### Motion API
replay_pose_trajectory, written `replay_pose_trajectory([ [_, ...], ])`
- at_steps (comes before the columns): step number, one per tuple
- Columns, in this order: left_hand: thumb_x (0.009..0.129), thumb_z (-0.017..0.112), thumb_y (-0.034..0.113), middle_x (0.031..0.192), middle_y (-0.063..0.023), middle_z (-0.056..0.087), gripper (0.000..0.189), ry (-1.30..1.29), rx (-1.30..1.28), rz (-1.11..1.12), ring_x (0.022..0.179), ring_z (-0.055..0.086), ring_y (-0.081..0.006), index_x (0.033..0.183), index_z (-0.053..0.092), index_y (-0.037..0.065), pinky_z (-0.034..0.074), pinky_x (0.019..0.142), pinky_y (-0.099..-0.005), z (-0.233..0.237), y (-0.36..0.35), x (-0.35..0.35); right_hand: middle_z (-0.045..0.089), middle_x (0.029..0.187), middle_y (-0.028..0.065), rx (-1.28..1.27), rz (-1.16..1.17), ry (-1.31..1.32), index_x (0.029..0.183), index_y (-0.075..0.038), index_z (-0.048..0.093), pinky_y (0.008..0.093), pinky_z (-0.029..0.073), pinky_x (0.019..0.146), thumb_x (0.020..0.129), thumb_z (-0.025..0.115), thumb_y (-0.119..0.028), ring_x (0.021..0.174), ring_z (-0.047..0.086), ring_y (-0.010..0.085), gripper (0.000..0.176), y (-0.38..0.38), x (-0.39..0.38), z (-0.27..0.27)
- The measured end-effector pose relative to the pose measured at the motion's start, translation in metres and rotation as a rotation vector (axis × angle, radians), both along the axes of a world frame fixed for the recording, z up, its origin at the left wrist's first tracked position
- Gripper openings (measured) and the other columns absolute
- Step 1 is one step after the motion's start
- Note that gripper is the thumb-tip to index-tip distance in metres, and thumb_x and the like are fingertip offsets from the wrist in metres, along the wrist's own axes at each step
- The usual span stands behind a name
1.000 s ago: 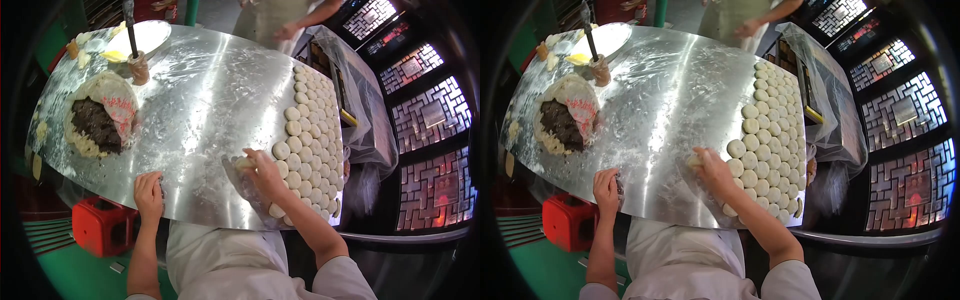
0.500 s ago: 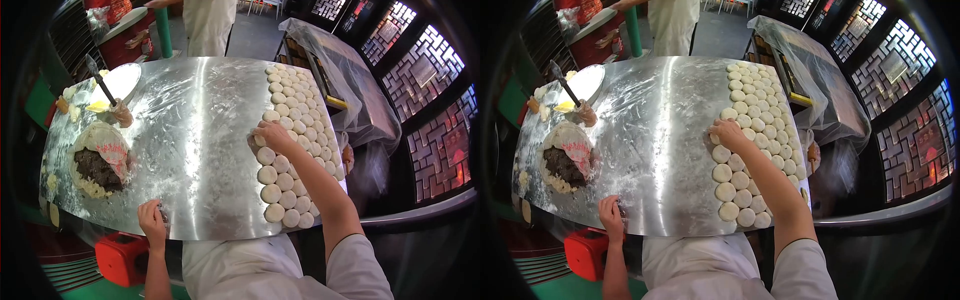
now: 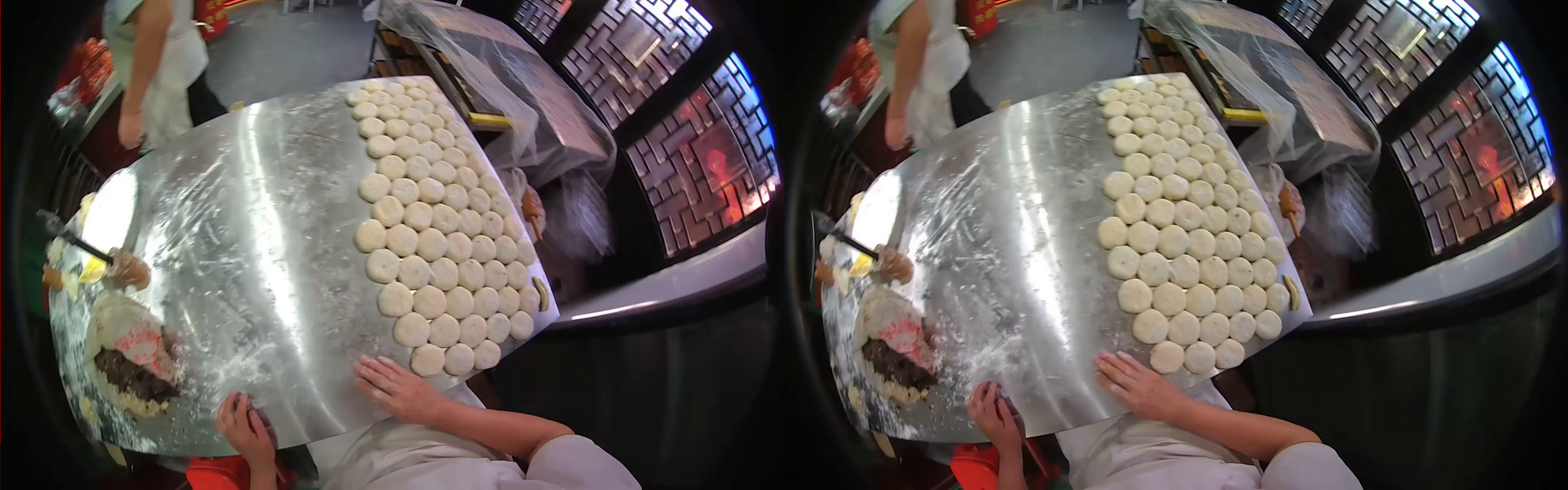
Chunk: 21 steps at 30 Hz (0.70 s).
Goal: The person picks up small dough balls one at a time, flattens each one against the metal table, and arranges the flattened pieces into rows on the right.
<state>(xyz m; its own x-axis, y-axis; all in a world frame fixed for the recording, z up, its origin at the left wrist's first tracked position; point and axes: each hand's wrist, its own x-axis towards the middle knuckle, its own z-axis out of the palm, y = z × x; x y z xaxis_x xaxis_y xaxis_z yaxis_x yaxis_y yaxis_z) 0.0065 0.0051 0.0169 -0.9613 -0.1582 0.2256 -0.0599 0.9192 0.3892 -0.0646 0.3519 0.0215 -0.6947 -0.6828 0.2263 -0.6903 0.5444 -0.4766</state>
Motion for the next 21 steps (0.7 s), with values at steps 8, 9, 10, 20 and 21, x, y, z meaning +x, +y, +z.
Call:
replay_pose_trajectory([
  [8, 0.1, 0.053, 0.01, 0.145, -0.0203, 0.053, 0.036, -0.085, -0.098, -0.002, 0.135, 0.046, -0.0412, 0.133, 0.061, -0.001, 0.032, 0.115, -0.0549, -0.007, -0.009, 0.008, 0.05, 0.152, 0.0238, -0.043, 0.019, -0.064, 0.134, 0.008, 0.057, 0.047, 0.043, 0.119, 0.093, 0.055, -0.012, 0.145, 0.046, 0.0372, 0.046, 0.005, -0.003, -0.002],
  [9, 0.1, 0.052, 0.01, 0.145, -0.0205, 0.053, 0.036, -0.076, -0.101, -0.006, 0.136, 0.045, -0.041, 0.133, 0.061, -0.001, 0.032, 0.115, -0.0549, -0.006, -0.008, 0.008, 0.049, 0.152, 0.0239, -0.064, 0.004, -0.08, 0.135, 0.008, 0.057, 0.0473, 0.045, 0.117, 0.093, 0.055, -0.009, 0.143, 0.048, 0.0378, 0.045, 0.005, -0.004, -0.001],
  [10, 0.1, 0.052, 0.01, 0.146, -0.0208, 0.052, 0.036, -0.09, -0.126, -0.004, 0.135, 0.046, -0.041, 0.133, 0.06, -0.001, 0.033, 0.115, -0.0542, -0.004, -0.007, 0.008, 0.049, 0.153, 0.0239, -0.086, -0.011, -0.095, 0.135, 0.008, 0.057, 0.0477, 0.046, 0.116, 0.093, 0.054, -0.007, 0.142, 0.049, 0.0384, 0.045, 0.004, -0.003, -0.002],
  [20, 0.095, 0.059, 0.012, 0.135, -0.0182, 0.061, 0.033, 0.099, -0.096, -0.026, 0.127, 0.053, -0.0388, 0.127, 0.066, 0.004, 0.036, 0.111, -0.0498, -0.007, 0.002, -0.003, 0.056, 0.143, 0.0232, -0.174, -0.053, -0.001, 0.129, 0.007, 0.059, 0.0459, 0.048, 0.112, 0.086, 0.058, 0.0, 0.137, 0.053, 0.0392, 0.044, 0.003, -0.003, -0.012],
  [21, 0.094, 0.06, 0.012, 0.134, -0.0175, 0.062, 0.033, 0.118, -0.094, -0.027, 0.126, 0.054, -0.038, 0.125, 0.067, 0.005, 0.037, 0.11, -0.0492, 0.0, 0.008, -0.003, 0.057, 0.143, 0.0213, -0.179, -0.084, 0.019, 0.129, 0.005, 0.059, 0.0447, 0.048, 0.111, 0.085, 0.058, 0.002, 0.137, 0.053, 0.0386, 0.044, 0.0, 0.0, -0.015],
])
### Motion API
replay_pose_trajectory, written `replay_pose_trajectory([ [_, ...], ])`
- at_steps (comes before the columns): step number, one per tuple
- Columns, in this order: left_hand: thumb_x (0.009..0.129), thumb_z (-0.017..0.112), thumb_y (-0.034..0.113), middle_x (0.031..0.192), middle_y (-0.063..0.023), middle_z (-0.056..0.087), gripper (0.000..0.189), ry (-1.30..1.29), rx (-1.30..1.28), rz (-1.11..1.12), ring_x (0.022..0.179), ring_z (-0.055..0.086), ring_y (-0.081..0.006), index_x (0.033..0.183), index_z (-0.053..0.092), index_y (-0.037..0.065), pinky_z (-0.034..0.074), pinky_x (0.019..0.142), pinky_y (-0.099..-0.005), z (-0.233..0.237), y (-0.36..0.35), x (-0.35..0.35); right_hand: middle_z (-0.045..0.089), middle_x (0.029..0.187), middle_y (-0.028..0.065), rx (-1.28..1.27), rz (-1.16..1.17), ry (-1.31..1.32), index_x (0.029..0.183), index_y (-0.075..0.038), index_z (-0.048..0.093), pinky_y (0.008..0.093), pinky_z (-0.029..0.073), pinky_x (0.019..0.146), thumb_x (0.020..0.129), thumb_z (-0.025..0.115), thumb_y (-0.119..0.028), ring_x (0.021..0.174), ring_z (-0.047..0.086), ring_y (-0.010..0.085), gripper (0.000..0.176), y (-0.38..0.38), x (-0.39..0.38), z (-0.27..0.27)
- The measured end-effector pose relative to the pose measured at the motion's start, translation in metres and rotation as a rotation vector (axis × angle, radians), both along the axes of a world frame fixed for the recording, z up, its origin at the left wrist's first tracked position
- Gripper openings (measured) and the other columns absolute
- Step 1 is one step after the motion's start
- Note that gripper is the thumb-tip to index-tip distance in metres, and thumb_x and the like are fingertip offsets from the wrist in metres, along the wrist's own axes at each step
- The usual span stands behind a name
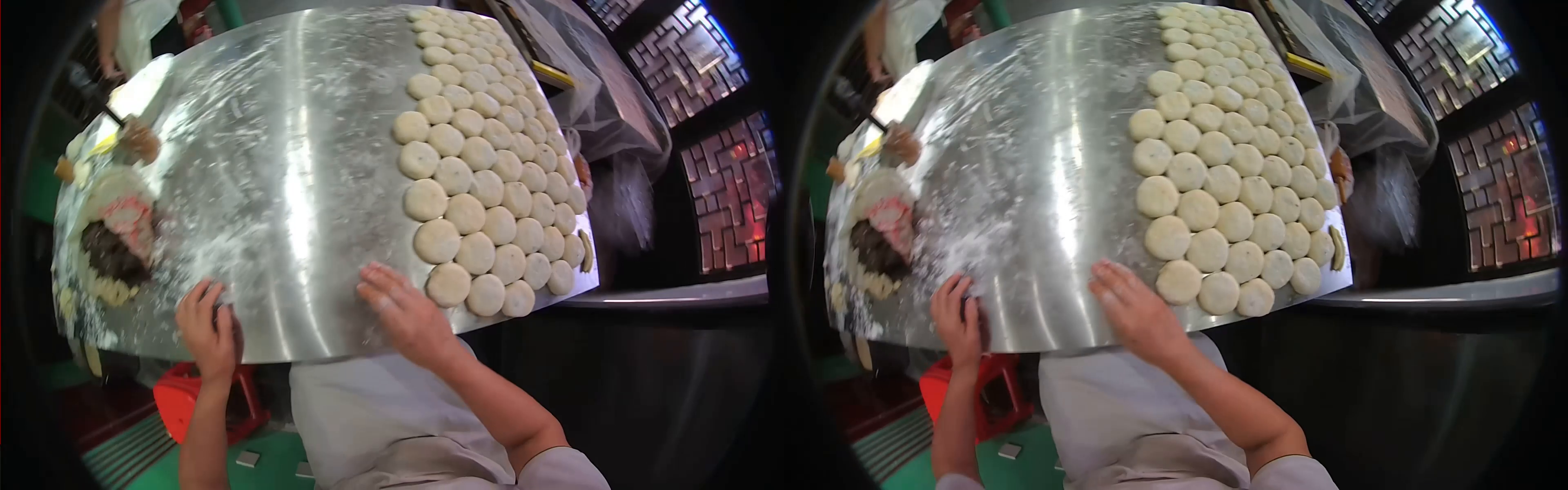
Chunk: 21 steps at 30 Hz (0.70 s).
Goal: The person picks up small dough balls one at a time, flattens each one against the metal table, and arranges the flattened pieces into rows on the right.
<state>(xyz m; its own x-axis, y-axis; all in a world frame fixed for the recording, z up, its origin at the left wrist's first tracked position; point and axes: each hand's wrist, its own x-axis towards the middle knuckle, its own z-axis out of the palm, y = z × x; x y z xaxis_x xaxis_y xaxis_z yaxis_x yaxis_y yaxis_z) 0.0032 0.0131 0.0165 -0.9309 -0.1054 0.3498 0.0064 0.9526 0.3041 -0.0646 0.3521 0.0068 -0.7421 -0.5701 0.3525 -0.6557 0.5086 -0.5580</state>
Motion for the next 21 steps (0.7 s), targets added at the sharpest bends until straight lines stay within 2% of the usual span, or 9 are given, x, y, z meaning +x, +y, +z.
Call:
replay_pose_trajectory([
  [4, 0.091, 0.064, 0.012, 0.129, -0.0157, 0.063, 0.029, 0.075, 0.058, -0.021, 0.12, 0.056, -0.0374, 0.12, 0.067, 0.006, 0.039, 0.106, -0.0494, 0.001, 0.001, -0.001, 0.06, 0.139, 0.0176, -0.033, -0.014, -0.059, 0.125, 0.001, 0.062, 0.0434, 0.051, 0.107, 0.081, 0.057, 0.011, 0.135, 0.055, 0.0385, 0.045, -0.003, -0.002, -0.002],
  [6, 0.091, 0.065, 0.013, 0.127, -0.0149, 0.063, 0.029, 0.075, 0.057, -0.017, 0.119, 0.057, -0.0367, 0.119, 0.068, 0.006, 0.04, 0.104, -0.0491, 0.007, 0.002, -0.002, 0.061, 0.138, 0.0173, -0.059, 0.004, -0.008, 0.122, 0.0, 0.062, 0.0435, 0.051, 0.106, 0.081, 0.058, 0.012, 0.133, 0.057, 0.0382, 0.043, -0.003, -0.005, -0.002],
  [12, 0.091, 0.066, 0.015, 0.133, -0.0138, 0.06, 0.034, -0.039, 0.117, 0.006, 0.122, 0.056, -0.0348, 0.124, 0.067, 0.008, 0.039, 0.104, -0.0473, 0.015, -0.001, -0.001, 0.065, 0.131, 0.0197, 0.051, -0.043, 0.007, 0.12, 0.001, 0.064, 0.047, 0.054, 0.102, 0.088, 0.061, 0.01, 0.125, 0.063, 0.0404, 0.034, -0.011, -0.004, 0.009],
  [15, 0.091, 0.066, 0.016, 0.136, -0.0135, 0.059, 0.034, -0.077, 0.146, 0.011, 0.125, 0.055, -0.034, 0.124, 0.067, 0.009, 0.039, 0.104, -0.0466, 0.013, -0.007, -0.007, 0.064, 0.133, 0.0185, 0.093, -0.054, 0.004, 0.118, 0.001, 0.065, 0.0493, 0.054, 0.103, 0.09, 0.06, 0.01, 0.125, 0.062, 0.0414, 0.03, -0.012, -0.003, 0.008],
  [18, 0.092, 0.067, 0.017, 0.138, -0.0133, 0.057, 0.035, -0.157, 0.127, 0.012, 0.129, 0.053, -0.0336, 0.126, 0.065, 0.01, 0.039, 0.104, -0.0463, 0.02, -0.006, -0.001, 0.061, 0.137, 0.0172, 0.166, -0.046, -0.08, 0.119, -0.003, 0.066, 0.0483, 0.052, 0.106, 0.089, 0.064, 0.006, 0.13, 0.059, 0.0403, 0.032, -0.01, -0.004, 0.011],
  [20, 0.091, 0.069, 0.019, 0.141, -0.0135, 0.056, 0.045, -0.188, 0.163, -0.04, 0.132, 0.052, -0.0347, 0.134, 0.061, 0.012, 0.037, 0.105, -0.047, 0.01, -0.011, 0.0, 0.061, 0.14, 0.0185, 0.173, -0.059, -0.161, 0.125, -0.008, 0.064, 0.0519, 0.048, 0.108, 0.096, 0.062, -0.003, 0.131, 0.056, 0.0433, 0.03, -0.007, -0.002, 0.001],
  [21, 0.091, 0.069, 0.019, 0.141, -0.0135, 0.056, 0.045, -0.175, 0.153, -0.031, 0.132, 0.052, -0.0347, 0.134, 0.061, 0.012, 0.037, 0.105, -0.047, 0.033, -0.017, -0.005, 0.061, 0.14, 0.0185, 0.163, -0.05, -0.148, 0.125, -0.008, 0.064, 0.0519, 0.048, 0.108, 0.096, 0.062, -0.003, 0.131, 0.056, 0.0433, 0.03, -0.012, -0.01, 0.019],
])
